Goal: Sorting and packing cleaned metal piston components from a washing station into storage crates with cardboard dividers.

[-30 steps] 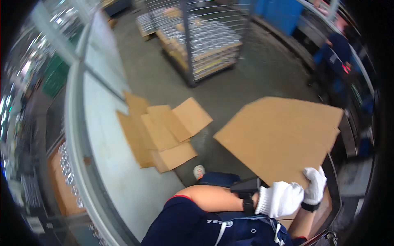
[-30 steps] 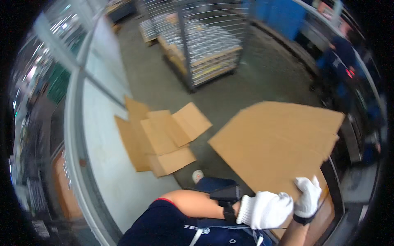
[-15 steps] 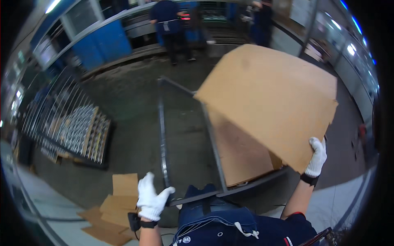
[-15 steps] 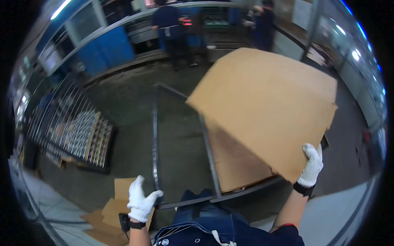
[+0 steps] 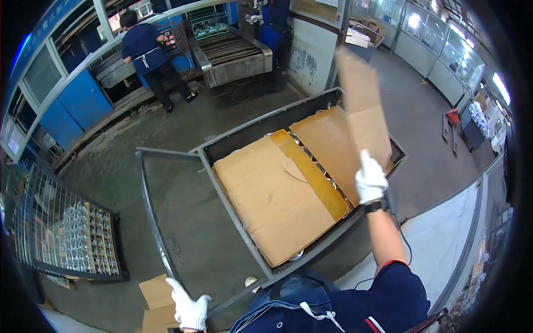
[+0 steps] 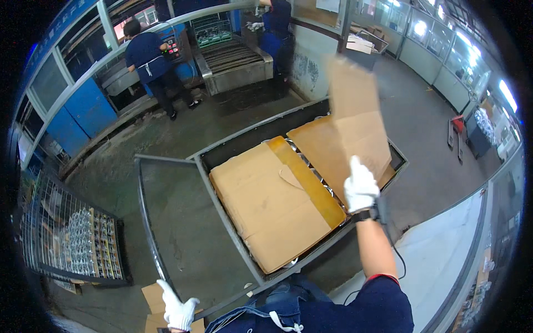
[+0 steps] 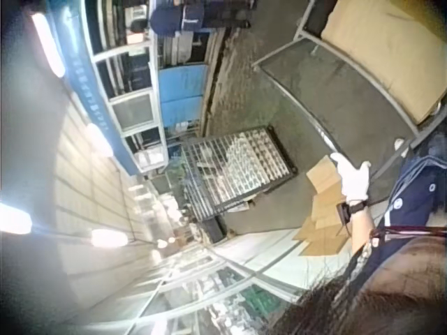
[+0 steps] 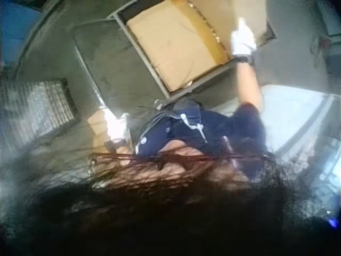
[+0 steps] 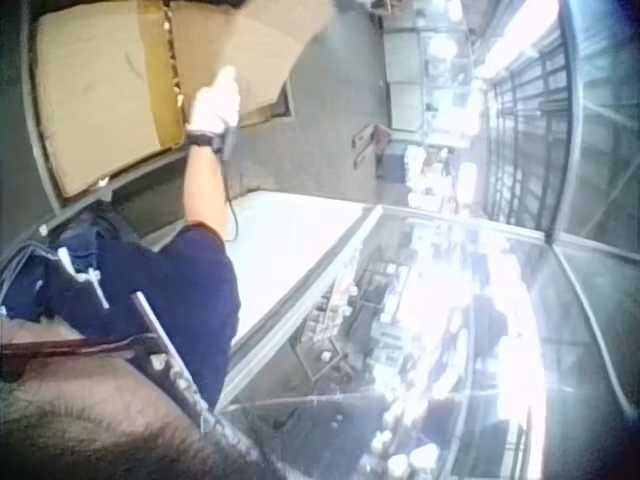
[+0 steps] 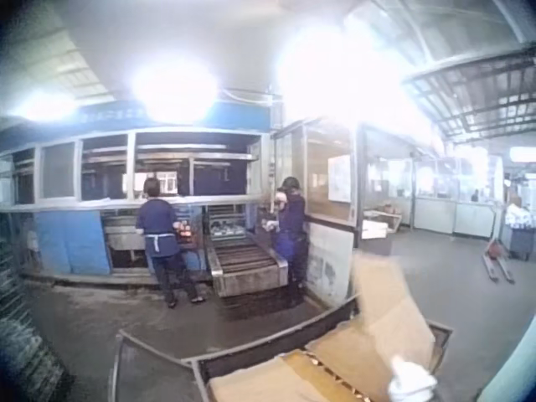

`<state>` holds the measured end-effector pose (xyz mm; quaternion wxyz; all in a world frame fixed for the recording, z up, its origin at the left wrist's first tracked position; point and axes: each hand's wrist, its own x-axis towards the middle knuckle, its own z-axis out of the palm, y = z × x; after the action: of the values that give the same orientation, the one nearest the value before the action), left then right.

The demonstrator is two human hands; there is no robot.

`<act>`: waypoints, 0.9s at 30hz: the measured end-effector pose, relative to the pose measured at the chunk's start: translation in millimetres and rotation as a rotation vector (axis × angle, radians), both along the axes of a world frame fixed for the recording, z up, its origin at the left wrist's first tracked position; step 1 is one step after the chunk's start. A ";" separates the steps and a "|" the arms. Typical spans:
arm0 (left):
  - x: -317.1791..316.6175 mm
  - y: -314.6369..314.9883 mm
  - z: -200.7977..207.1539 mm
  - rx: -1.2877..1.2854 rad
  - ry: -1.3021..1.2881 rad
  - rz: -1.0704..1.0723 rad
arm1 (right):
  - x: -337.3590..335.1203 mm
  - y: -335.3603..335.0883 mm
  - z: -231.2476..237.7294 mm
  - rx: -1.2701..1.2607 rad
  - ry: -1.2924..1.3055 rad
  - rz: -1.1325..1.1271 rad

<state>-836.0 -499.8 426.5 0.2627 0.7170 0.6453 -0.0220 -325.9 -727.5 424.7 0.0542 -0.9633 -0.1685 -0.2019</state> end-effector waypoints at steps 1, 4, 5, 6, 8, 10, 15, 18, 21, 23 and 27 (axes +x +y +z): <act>-24.4 -1.3 -24.7 0.436 -0.222 -0.358 | 7.9 16.4 -9.6 -0.119 0.153 -0.034; -15.7 -1.0 -18.7 0.145 -0.123 -0.125 | 39.9 39.7 -84.8 -0.153 0.411 0.186; -5.1 -1.0 -15.8 0.021 -0.197 0.001 | 53.8 40.0 -118.3 -0.148 0.417 0.302; -25.0 -2.6 -39.7 0.347 0.010 -0.237 | 63.7 48.6 -149.5 -0.235 0.493 0.394; -52.7 -5.0 -73.0 0.464 0.073 -0.267 | 66.0 70.2 -196.7 -0.289 0.603 0.480; -82.1 -11.1 -97.1 0.476 0.233 -0.290 | 80.8 82.4 -231.4 -0.274 0.632 0.440; -165.3 -42.7 -139.8 0.613 0.704 -0.522 | 149.2 145.4 -273.6 -0.101 0.627 0.436; -62.3 -23.2 -109.9 0.154 0.628 -0.251 | 206.5 118.1 -339.7 -0.854 0.369 0.496; 69.9 -31.7 -5.2 -0.008 0.741 -0.071 | 202.0 147.6 -366.8 -0.551 0.585 0.390; -65.1 -28.1 -79.1 0.212 0.733 -0.247 | 213.0 145.8 -391.9 -0.733 0.414 0.508; -160.7 -37.1 -129.9 0.659 0.755 -0.506 | 190.5 165.2 -331.9 -0.349 0.614 0.506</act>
<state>-996.7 -536.9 296.6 -0.2381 0.8360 0.4751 -0.1369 -135.4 -562.3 92.8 -0.0141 -0.9016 -0.4072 0.1452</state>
